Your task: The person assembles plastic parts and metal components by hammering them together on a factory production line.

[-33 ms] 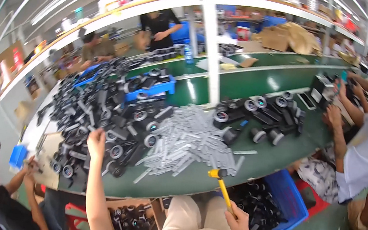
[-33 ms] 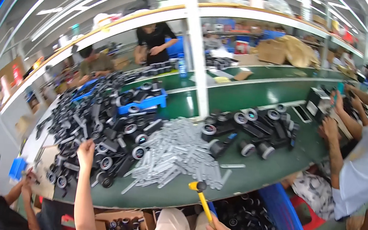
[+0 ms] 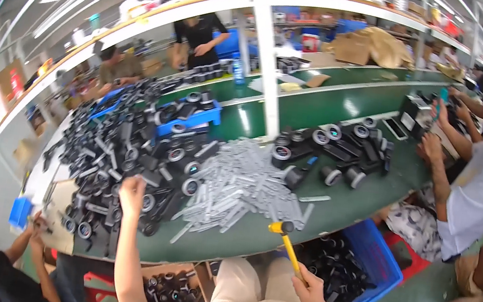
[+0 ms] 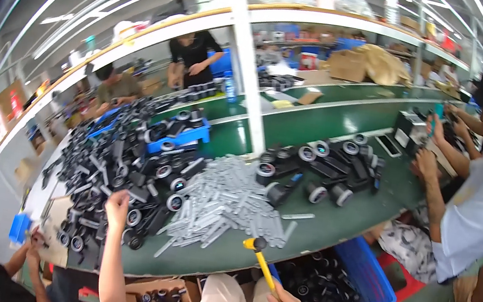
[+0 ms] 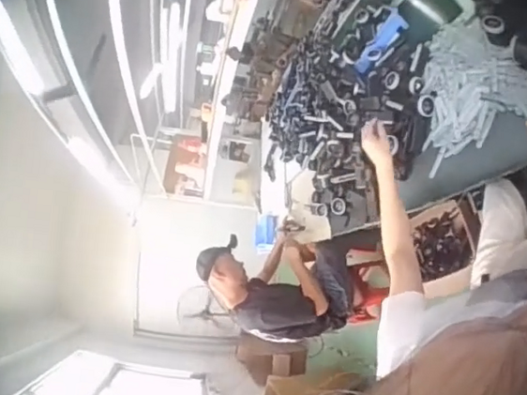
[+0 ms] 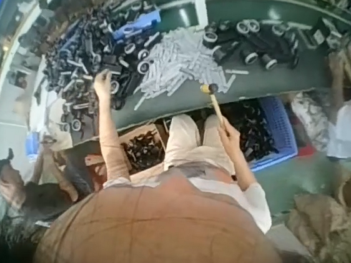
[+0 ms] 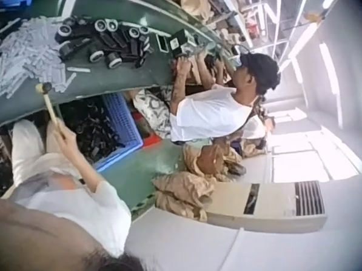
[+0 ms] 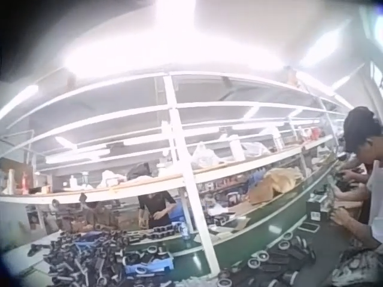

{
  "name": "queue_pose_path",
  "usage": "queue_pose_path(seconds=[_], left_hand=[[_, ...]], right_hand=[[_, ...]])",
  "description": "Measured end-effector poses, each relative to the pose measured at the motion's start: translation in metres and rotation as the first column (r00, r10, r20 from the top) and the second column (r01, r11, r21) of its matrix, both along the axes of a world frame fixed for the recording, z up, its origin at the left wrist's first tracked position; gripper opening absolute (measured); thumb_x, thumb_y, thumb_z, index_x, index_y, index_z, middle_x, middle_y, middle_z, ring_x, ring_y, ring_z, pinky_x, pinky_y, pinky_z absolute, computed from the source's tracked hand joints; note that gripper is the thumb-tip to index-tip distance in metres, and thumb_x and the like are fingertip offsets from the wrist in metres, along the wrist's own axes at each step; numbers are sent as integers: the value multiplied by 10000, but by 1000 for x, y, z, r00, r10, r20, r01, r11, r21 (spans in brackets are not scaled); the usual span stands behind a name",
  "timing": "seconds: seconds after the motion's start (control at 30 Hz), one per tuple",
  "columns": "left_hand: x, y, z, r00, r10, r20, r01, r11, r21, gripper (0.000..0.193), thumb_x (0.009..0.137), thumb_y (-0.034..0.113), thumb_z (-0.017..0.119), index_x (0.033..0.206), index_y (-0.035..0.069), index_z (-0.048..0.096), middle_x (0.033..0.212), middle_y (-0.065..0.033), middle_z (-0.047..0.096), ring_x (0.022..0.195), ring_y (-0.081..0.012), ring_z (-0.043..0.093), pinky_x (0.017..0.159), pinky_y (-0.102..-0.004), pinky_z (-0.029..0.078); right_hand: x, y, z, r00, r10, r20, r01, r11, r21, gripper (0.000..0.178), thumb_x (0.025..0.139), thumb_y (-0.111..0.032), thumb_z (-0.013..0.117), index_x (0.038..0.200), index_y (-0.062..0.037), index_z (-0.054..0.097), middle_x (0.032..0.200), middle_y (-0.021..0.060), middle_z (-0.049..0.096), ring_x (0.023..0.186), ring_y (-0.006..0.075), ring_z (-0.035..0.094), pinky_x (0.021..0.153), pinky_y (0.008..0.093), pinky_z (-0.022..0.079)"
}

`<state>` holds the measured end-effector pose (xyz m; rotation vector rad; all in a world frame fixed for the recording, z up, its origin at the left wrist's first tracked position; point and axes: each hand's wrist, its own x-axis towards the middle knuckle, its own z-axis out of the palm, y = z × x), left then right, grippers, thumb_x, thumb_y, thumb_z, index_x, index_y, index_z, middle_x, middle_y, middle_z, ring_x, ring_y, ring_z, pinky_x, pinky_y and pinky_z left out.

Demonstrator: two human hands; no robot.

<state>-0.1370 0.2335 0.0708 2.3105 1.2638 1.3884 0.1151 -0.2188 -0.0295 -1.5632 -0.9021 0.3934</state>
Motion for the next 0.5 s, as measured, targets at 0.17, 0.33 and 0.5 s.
queue_pose_path(seconds=[0.17, 0.33, 0.5], left_hand=[[156, -111, -29, 879, -450, -157, 449, 893, -40, 156, 791, 135, 672, 922, 54, 697, 923, -133, 675, 810, -270, 663, 708, -341, 522], [308, -159, -25, 740, -647, -184, 645, 760, -81, 277, 773, 217, 694, 1002, 64, 673, 967, -121, 661, 921, -296, 617, 795, -381, 494], [427, -152, -34, 723, -437, -535, 432, 890, -144, 394, 716, 308, 734, 1022, 73, 655, 1001, -131, 671, 1030, -281, 585, 855, -436, 468]], right_hand=[[14, -16, -19, 997, -69, 38, 67, 997, 34, 443, 835, -32, 636, 1263, 9, 528, 684, 0, 538, 561, 50, 474, 504, 213, 383], [20, -37, -12, 988, -151, -7, 151, 986, 66, 429, 836, -41, 636, 1253, 3, 543, 649, -26, 525, 541, 38, 463, 488, 207, 371], [17, -56, 10, 933, -204, -296, 211, 978, -8, 402, 850, -21, 609, 1247, -4, 552, 601, -47, 492, 489, 21, 428, 441, 192, 339]])
